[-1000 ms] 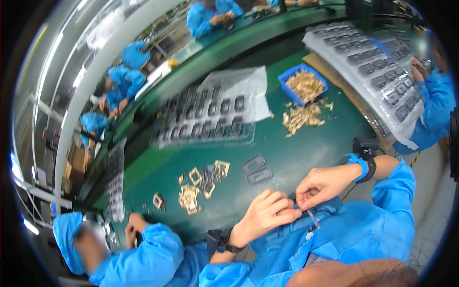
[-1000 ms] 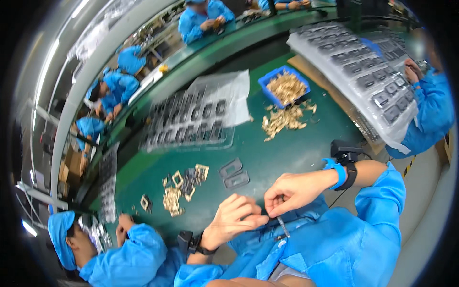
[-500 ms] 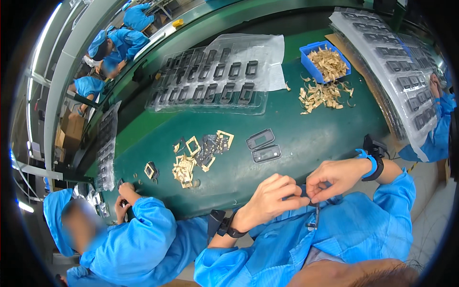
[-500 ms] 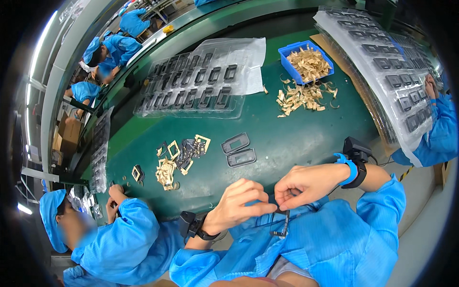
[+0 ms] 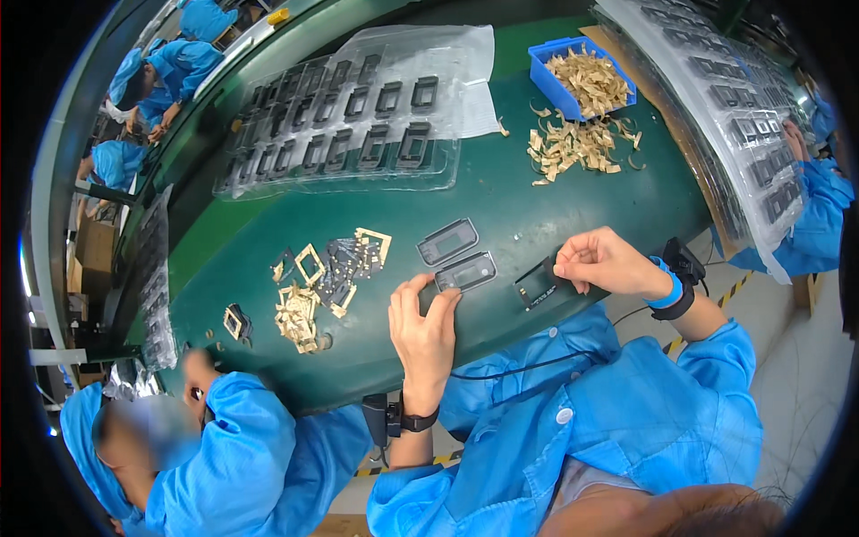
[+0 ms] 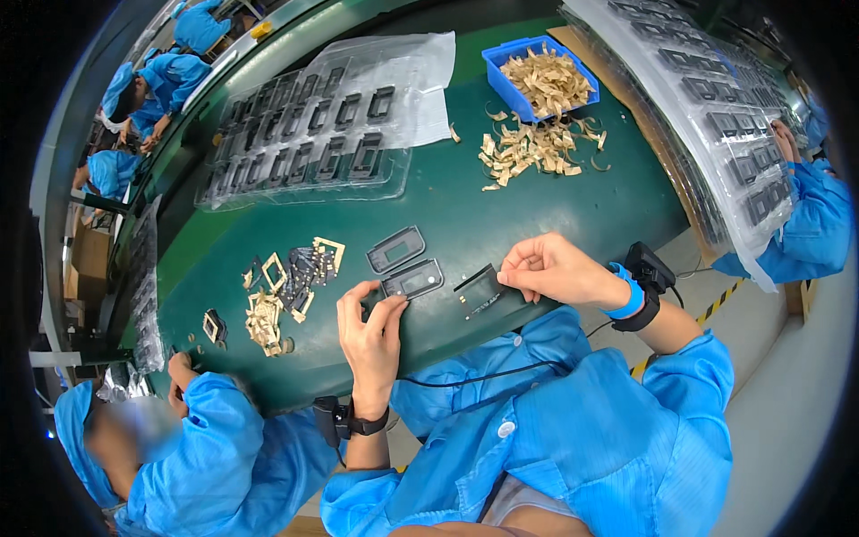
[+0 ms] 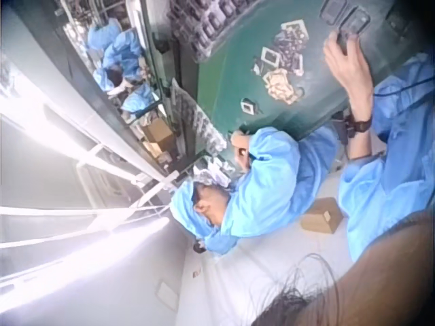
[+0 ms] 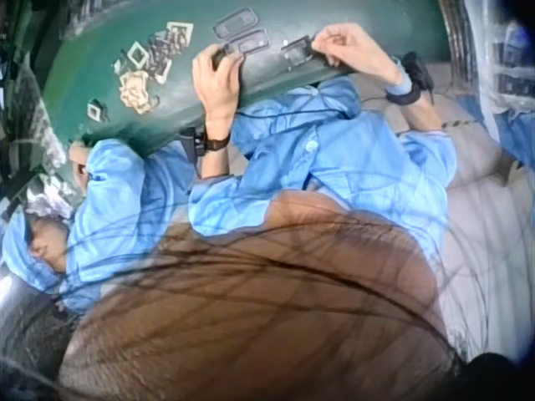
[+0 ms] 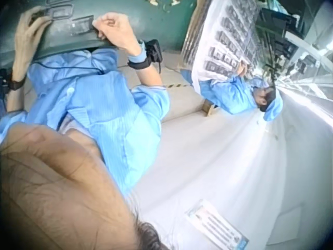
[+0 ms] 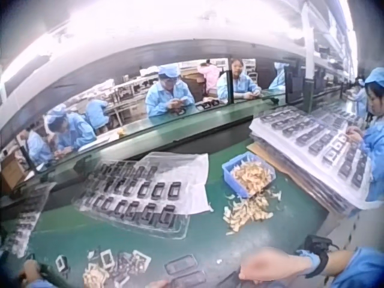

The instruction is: Assembling small electronic component housings by placing screens and internal parts into plastic frames.

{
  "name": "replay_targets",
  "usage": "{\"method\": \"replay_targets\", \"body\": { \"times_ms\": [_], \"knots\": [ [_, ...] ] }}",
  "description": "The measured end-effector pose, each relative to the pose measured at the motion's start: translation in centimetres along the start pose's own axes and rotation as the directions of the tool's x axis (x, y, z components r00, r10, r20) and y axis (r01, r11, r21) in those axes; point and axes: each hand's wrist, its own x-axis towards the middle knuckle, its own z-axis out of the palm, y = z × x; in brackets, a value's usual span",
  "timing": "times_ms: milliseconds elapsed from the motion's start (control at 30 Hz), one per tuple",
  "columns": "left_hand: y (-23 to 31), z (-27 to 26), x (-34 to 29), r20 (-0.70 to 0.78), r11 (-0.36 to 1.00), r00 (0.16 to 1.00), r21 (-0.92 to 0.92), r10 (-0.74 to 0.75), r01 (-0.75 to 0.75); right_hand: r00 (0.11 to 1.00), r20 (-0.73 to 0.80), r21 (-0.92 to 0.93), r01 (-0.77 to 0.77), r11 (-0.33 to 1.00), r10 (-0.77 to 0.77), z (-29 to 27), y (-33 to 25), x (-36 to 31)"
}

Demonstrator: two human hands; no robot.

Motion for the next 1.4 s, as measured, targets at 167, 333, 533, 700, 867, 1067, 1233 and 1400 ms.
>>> {"method": "replay_targets", "body": {
  "times_ms": [167,333,533,700,867,1067,1233,1400],
  "knots": [
    [2.5,0.6,-2.2,-0.001,0.995,0.998,-0.075,-0.07,0.07,0.996,-0.081,0.087,-0.018,0.996,0.025,0.3,0.8,-0.7],
    [3.4,0.6,-3.1,0.046,0.976,0.987,-0.148,-0.156,0.161,0.991,-0.107,0.041,-0.072,0.997,0.076,0.8,-0.4,-0.2],
    [2.8,0.7,-3.1,0.051,0.938,0.975,-0.264,-0.218,0.224,0.99,-0.068,-0.001,-0.126,0.992,0.126,2.1,-0.8,1.1],
    [2.9,0.8,-3.5,0.039,0.951,0.98,-0.235,-0.195,0.199,0.985,-0.031,-0.078,-0.169,0.982,0.167,3.5,-1.4,2.4],
    [2.8,0.6,-3.6,0.031,0.946,0.98,-0.255,-0.197,0.198,0.983,-0.035,-0.141,-0.181,0.973,0.178,3.8,-1.8,2.5],
    [2.5,1.0,-3.9,0.026,0.95,0.983,-0.251,-0.183,0.183,0.979,-0.039,-0.161,-0.205,0.965,0.201,3.9,-2.3,2.7],
    [2.5,1.0,-4.1,0.013,0.961,0.988,-0.231,-0.155,0.153,0.979,-0.035,-0.192,-0.205,0.96,0.202,4.0,-2.5,2.8],
    [2.5,1.1,-4.2,0.014,0.978,0.994,-0.177,-0.107,0.108,0.982,-0.04,-0.205,-0.189,0.96,0.185,4.0,-2.5,2.9]
  ]
}}
